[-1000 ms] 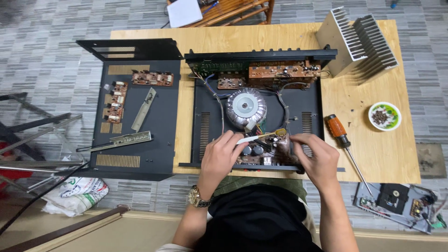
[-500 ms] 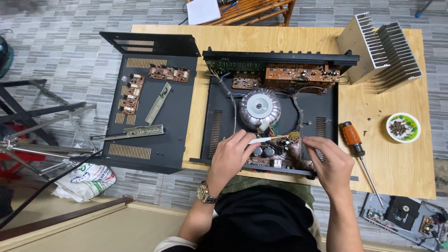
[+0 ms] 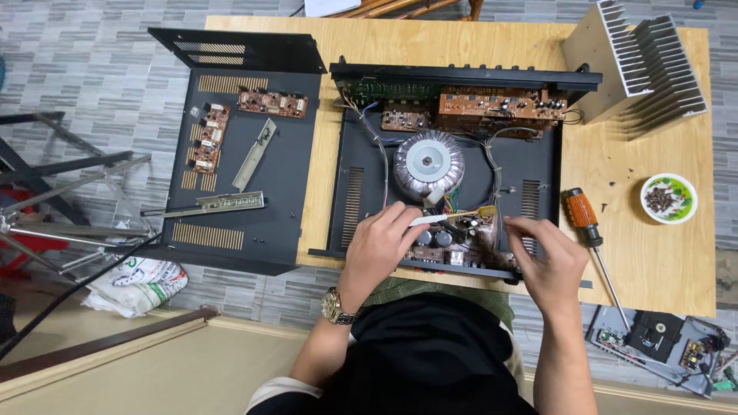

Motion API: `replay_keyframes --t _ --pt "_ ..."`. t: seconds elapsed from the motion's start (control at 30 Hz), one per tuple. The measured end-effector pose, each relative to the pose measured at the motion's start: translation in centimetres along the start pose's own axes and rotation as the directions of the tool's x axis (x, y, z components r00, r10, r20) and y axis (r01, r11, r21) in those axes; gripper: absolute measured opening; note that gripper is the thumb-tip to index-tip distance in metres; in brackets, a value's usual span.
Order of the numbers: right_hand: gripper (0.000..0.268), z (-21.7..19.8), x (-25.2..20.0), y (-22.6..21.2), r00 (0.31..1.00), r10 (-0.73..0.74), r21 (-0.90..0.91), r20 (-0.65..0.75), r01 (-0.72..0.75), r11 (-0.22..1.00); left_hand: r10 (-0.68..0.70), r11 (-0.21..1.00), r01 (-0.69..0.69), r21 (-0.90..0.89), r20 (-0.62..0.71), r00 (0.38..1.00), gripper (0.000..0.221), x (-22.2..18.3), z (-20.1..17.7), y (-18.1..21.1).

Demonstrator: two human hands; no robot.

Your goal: Cleaning internal components and managing wires inside an open electronic amplifier.

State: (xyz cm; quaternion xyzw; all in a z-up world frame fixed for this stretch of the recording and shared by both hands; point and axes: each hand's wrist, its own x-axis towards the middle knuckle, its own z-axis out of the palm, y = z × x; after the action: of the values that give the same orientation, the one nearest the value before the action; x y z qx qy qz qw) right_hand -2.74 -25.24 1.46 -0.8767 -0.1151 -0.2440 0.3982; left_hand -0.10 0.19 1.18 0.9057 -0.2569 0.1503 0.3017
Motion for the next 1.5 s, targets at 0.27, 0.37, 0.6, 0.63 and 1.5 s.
replay_keyframes --t 0.27,0.37,0.6,0.63,1.5 --pt "0.018 -0.1 0.0 0.0 1.000 -0.012 -0.026 0.016 0.013 1.000 0.000 1.000 0.000 -0.011 -0.002 1.000 0.015 0.0 -0.1 0.1" --pt "0.017 -0.2 0.2 -0.4 1.000 -0.005 0.002 0.011 0.005 1.000 0.006 1.000 -0.006 -0.011 0.000 1.000 0.015 0.0 0.0 0.0" --pt "0.016 -0.2 0.3 -0.5 1.000 0.013 0.044 0.005 -0.013 0.999 0.001 0.999 -0.001 -0.034 0.013 1.000 0.014 -0.1 0.2 -0.3" --pt "0.016 -0.1 0.2 -0.3 1.000 0.014 0.040 0.003 -0.014 0.999 0.005 0.999 -0.004 -0.038 0.013 1.000 0.014 -0.2 0.3 -0.3" --pt "0.016 0.2 0.5 -0.6 0.999 0.025 0.035 -0.038 -0.023 0.999 -0.045 0.999 0.046 -0.018 0.049 0.998 0.016 0.2 0.1 0.0"
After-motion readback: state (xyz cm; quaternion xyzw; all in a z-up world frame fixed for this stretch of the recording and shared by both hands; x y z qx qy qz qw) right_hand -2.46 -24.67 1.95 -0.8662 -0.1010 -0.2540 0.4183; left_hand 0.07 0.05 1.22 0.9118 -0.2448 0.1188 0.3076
